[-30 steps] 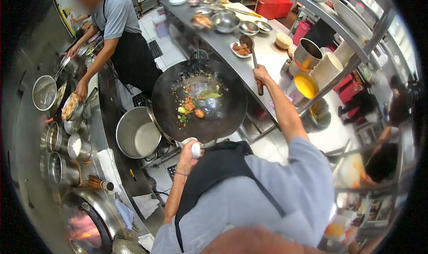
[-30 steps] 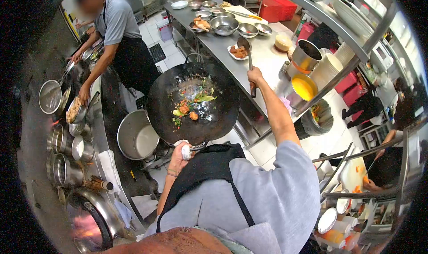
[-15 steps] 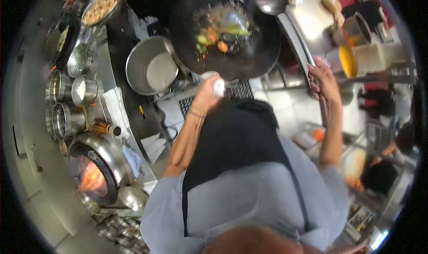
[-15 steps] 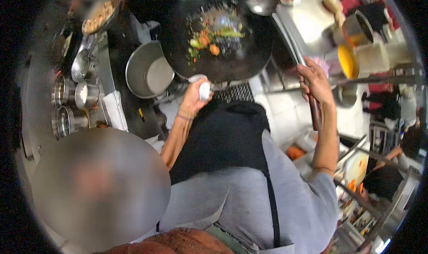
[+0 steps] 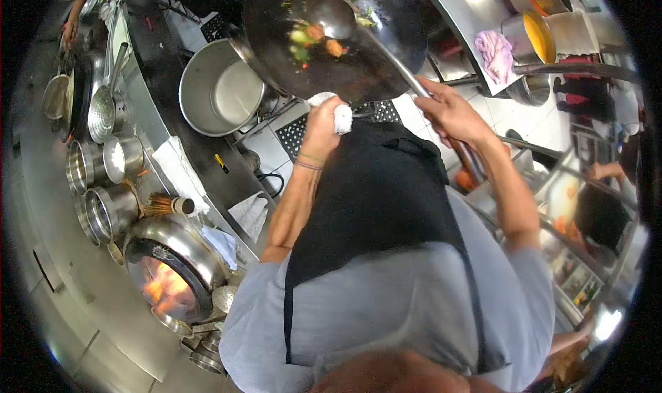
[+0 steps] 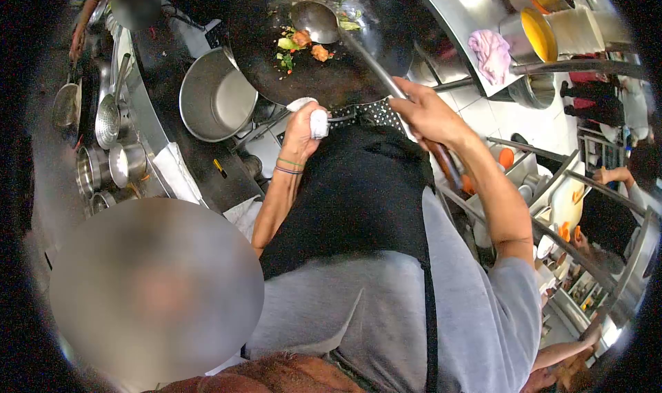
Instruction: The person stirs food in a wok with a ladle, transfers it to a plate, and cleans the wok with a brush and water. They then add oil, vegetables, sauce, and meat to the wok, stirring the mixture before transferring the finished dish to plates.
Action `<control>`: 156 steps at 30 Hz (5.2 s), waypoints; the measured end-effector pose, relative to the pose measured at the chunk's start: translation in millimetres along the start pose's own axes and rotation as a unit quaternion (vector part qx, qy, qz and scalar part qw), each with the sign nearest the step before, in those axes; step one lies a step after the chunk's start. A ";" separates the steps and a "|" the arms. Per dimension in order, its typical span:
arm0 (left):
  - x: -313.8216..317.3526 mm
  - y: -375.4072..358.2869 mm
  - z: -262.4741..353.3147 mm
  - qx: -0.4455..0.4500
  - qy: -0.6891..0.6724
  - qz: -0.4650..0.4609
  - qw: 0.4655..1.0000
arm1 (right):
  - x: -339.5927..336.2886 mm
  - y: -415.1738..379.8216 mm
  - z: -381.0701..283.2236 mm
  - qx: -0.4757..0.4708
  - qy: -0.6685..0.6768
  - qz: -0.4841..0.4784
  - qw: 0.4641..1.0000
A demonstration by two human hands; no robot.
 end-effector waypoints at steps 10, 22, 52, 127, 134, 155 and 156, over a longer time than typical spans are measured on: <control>-11.6 -6.8 -4.4 -0.047 -0.013 0.003 0.999 | 8.6 -39.3 51.2 0.127 0.203 -0.125 0.963; -50.4 -0.8 -1.4 -0.104 -0.019 0.003 0.994 | 35.1 -24.0 74.6 0.063 0.501 -0.248 0.827; 80.4 -5.8 14.0 -0.073 0.042 0.221 0.972 | -329.5 202.0 -52.6 -0.233 0.023 0.335 0.913; 355.0 483.3 175.9 0.094 0.136 -0.219 0.962 | -352.2 173.4 -112.0 -0.123 -0.263 0.626 0.724; 342.4 446.7 149.3 0.136 0.126 -0.130 0.974 | -398.8 230.1 -203.9 -0.156 -0.130 0.645 0.736; 343.6 457.3 122.7 0.116 0.103 -0.185 0.970 | -352.4 139.5 -132.7 -0.125 -0.234 0.534 0.803; 342.3 458.7 122.0 0.131 0.105 -0.178 0.970 | -349.5 131.4 -125.6 -0.120 -0.229 0.530 0.808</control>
Point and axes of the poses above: each hand's wrist, its own y-axis towards the middle knuckle, its own x-axis out of the palm, z = x × y, the point moved 8 cm from there along y, towards the middle knuckle, and after that the axes turned 12 degrees about x, right-handed, at the moved point
